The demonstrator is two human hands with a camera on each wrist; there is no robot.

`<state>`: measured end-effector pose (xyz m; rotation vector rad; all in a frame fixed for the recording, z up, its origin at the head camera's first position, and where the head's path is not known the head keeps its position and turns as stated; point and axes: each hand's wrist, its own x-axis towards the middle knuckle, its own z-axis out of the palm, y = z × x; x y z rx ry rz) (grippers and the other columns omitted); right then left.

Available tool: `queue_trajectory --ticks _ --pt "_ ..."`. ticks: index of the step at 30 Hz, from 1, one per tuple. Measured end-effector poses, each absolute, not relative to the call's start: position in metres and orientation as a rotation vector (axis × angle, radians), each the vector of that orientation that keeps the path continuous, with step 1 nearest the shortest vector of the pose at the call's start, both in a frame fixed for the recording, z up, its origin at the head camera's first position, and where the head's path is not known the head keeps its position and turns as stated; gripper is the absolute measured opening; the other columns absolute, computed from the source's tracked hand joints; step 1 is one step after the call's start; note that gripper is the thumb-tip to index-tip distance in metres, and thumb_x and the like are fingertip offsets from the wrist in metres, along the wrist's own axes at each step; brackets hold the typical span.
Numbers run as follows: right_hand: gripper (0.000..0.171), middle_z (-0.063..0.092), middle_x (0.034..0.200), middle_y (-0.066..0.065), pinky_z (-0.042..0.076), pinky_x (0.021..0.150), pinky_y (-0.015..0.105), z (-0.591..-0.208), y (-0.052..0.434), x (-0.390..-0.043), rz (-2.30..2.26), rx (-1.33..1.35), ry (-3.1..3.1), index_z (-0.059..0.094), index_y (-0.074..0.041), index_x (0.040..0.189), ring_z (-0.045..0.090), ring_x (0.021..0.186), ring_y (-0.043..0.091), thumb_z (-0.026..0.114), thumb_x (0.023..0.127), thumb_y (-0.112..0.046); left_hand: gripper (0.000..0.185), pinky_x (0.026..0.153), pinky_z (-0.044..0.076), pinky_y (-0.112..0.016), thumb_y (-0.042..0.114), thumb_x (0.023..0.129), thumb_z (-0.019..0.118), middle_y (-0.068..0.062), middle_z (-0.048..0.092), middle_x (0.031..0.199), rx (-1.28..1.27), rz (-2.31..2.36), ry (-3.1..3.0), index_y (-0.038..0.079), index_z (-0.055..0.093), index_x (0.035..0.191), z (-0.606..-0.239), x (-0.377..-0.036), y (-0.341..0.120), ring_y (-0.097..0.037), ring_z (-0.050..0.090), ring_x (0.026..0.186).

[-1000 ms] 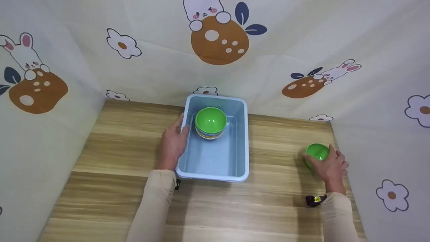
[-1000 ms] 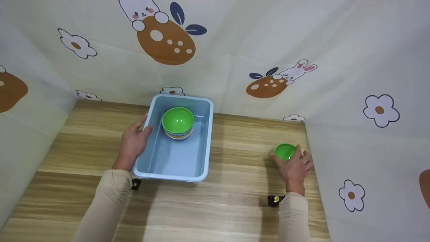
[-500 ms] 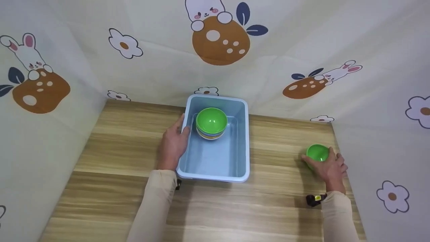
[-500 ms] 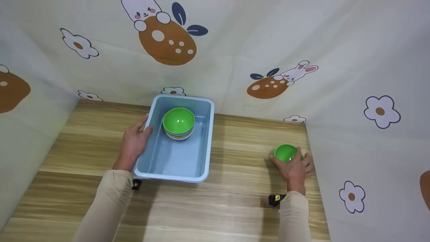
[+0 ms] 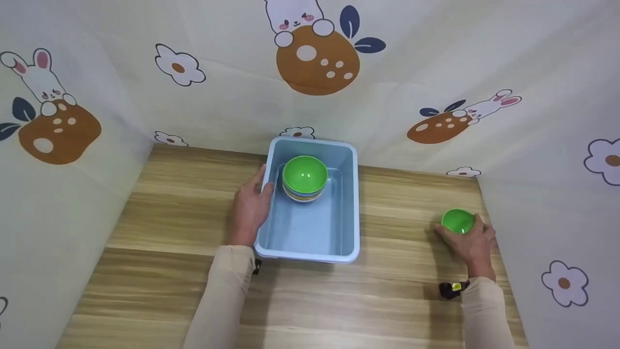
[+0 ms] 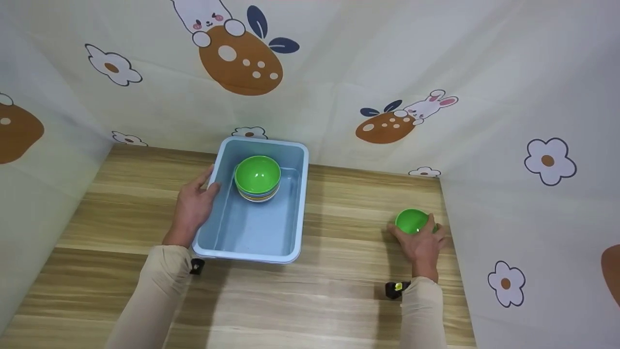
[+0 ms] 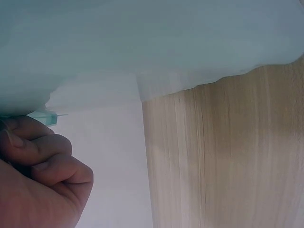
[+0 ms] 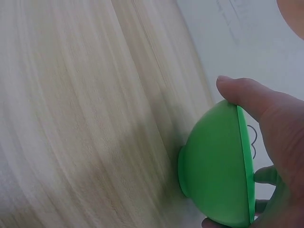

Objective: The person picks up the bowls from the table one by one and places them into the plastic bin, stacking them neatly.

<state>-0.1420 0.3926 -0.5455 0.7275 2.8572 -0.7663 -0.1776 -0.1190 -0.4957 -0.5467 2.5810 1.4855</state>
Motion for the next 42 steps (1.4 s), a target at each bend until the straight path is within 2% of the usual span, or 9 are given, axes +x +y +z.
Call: queue_trajectory --ticks 11,19,27,33,42 --pt "0.130 0.017 0.152 0.044 0.039 0.102 0.071 -0.546 0.390 -0.137 -0.784 0.789 2.858 0.006 -0.001 0.163 0.027 0.135 0.060 0.077 0.076 -0.068 0.052 0.082 0.057 -0.040 0.052 0.103 0.050 0.006 0.041 0.162 -0.576 1.424 2.557 0.059 0.031 0.151 -0.493 -0.175 -0.118 -0.023 0.064 0.118" --pt "0.128 0.016 0.154 0.044 0.037 0.102 0.071 -0.542 0.388 -0.137 -0.792 0.780 2.872 0.007 0.000 0.163 0.026 0.136 0.060 0.076 0.077 -0.067 0.052 0.089 0.056 -0.045 0.049 0.103 0.051 0.006 0.042 0.162 -0.579 1.431 2.562 0.058 0.032 0.151 -0.493 -0.175 -0.117 -0.023 0.062 0.122" --pt "0.122 0.022 0.154 0.041 0.037 0.103 0.067 -0.532 0.382 -0.138 -0.841 0.731 2.906 0.014 -0.002 0.162 0.030 0.136 0.055 0.078 0.078 -0.063 0.054 0.083 0.058 -0.042 0.046 0.103 0.051 0.005 0.043 0.161 -0.538 1.481 2.584 0.050 0.035 0.154 -0.496 -0.175 -0.119 -0.022 0.063 0.118" --pt "0.122 0.022 0.154 0.040 0.040 0.102 0.069 -0.521 0.377 -0.141 -0.811 0.687 2.911 0.014 -0.003 0.163 0.032 0.134 0.056 0.076 0.078 -0.065 0.053 0.077 0.057 -0.036 0.049 0.103 0.051 0.008 0.041 0.162 -0.554 1.470 2.560 0.057 0.031 0.151 -0.495 -0.175 -0.120 -0.020 0.064 0.116" --pt "0.118 0.025 0.153 0.039 0.044 0.098 0.068 -0.503 0.368 -0.146 -0.824 0.622 2.922 0.017 -0.003 0.162 0.037 0.131 0.055 0.075 0.079 -0.064 0.053 0.084 0.056 -0.039 0.052 0.103 0.050 0.010 0.038 0.164 -0.584 1.439 2.533 0.059 0.029 0.151 -0.494 -0.175 -0.119 -0.021 0.062 0.121"
